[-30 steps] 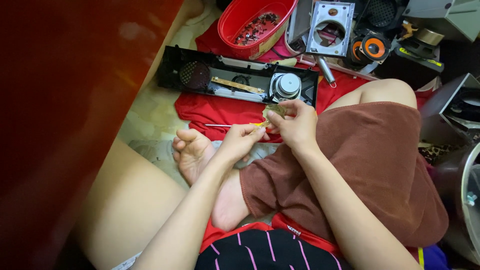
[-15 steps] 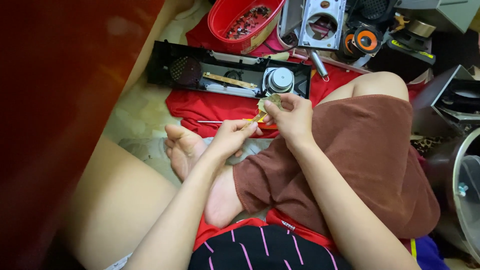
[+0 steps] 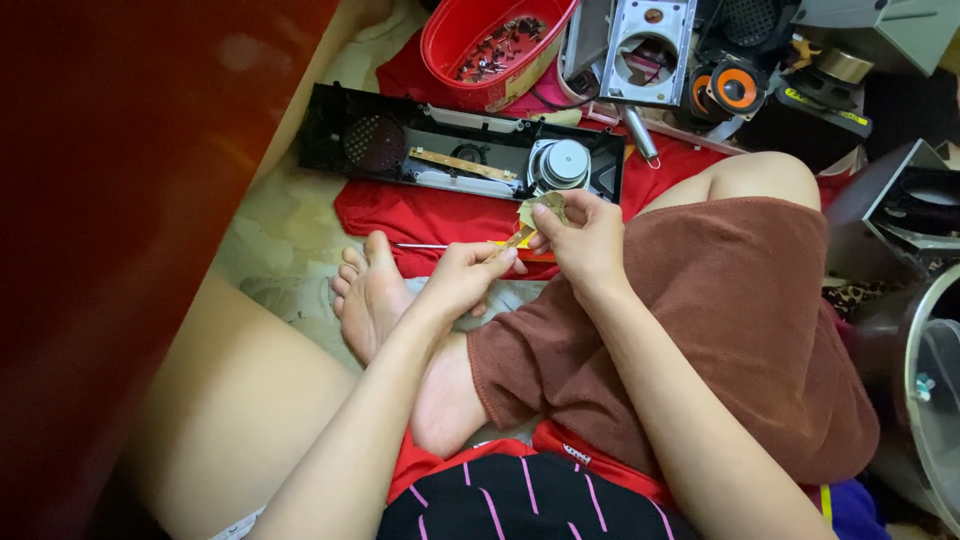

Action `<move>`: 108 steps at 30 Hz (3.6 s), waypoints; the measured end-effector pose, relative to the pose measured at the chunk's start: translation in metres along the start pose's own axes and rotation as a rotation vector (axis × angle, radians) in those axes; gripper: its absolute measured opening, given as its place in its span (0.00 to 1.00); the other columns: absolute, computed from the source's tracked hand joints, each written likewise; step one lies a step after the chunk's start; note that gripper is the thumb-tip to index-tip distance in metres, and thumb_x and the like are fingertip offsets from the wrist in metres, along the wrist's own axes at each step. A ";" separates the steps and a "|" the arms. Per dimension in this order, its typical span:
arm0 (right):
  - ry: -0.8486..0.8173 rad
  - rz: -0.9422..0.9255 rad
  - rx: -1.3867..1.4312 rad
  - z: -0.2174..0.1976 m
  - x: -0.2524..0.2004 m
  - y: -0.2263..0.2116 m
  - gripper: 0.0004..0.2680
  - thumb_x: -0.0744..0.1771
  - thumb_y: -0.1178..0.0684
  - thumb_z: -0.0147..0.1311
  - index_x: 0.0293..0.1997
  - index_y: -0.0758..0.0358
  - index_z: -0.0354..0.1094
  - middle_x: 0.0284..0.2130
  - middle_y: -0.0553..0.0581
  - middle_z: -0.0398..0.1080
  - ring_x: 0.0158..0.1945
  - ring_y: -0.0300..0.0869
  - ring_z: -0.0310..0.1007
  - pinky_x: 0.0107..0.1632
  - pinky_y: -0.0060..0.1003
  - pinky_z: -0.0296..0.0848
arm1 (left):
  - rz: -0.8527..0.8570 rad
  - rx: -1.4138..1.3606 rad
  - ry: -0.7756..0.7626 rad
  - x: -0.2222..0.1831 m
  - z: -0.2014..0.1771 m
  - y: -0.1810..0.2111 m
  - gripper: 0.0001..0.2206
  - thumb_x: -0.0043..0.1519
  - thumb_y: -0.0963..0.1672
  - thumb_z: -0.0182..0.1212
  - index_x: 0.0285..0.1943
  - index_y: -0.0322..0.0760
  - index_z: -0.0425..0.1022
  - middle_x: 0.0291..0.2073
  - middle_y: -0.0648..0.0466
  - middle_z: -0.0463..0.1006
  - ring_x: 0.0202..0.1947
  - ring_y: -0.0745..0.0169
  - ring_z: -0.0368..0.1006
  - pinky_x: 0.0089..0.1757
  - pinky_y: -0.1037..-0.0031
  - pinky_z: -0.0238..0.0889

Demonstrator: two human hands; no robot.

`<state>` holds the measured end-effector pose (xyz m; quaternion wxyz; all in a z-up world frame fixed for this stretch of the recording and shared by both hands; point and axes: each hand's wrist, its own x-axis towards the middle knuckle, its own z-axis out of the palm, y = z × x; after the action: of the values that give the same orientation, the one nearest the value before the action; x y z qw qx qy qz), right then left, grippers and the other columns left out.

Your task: The person sits on the floor and sands a round electronic component with a piece of sandpaper, rubbing it repeatedly. They then pick through small screws and parts in a red plastic bowl, handling the items one at a time.

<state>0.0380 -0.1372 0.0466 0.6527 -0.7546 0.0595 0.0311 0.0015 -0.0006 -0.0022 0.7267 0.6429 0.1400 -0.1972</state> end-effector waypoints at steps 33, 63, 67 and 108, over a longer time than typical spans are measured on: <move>-0.051 0.048 0.113 -0.001 -0.002 -0.003 0.14 0.59 0.63 0.57 0.44 0.79 0.60 0.31 0.70 0.67 0.19 0.44 0.72 0.24 0.33 0.76 | -0.051 -0.020 -0.014 -0.007 -0.001 0.009 0.09 0.57 0.45 0.55 0.32 0.34 0.75 0.11 0.54 0.57 0.03 0.67 0.56 0.09 0.84 0.45; 0.016 -0.036 0.324 0.007 0.004 0.016 0.10 0.63 0.60 0.49 0.42 0.79 0.58 0.21 0.74 0.68 0.14 0.52 0.70 0.17 0.38 0.74 | -0.152 -0.303 -0.207 -0.005 -0.006 0.041 0.26 0.57 0.58 0.41 0.35 0.32 0.70 0.10 0.62 0.48 0.07 0.82 0.42 0.12 0.89 0.35; 0.102 -0.085 0.253 0.005 -0.009 0.003 0.11 0.63 0.59 0.49 0.42 0.77 0.53 0.19 0.71 0.68 0.12 0.47 0.69 0.14 0.34 0.71 | -0.084 -0.320 -0.103 0.008 0.002 0.029 0.16 0.59 0.50 0.49 0.36 0.30 0.71 0.08 0.61 0.49 0.05 0.78 0.44 0.09 0.85 0.38; 0.076 -0.273 -0.117 0.026 -0.012 0.004 0.04 0.63 0.57 0.50 0.35 0.61 0.71 0.19 0.55 0.70 0.17 0.37 0.70 0.25 0.28 0.72 | 0.371 -0.087 0.265 0.024 -0.004 0.024 0.07 0.50 0.43 0.66 0.35 0.38 0.76 0.22 0.51 0.76 0.17 0.70 0.72 0.21 0.85 0.67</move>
<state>0.0261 -0.1111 0.0401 0.6028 -0.7932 -0.0209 -0.0832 0.0338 0.0032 0.0079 0.7528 0.6461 0.1217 0.0323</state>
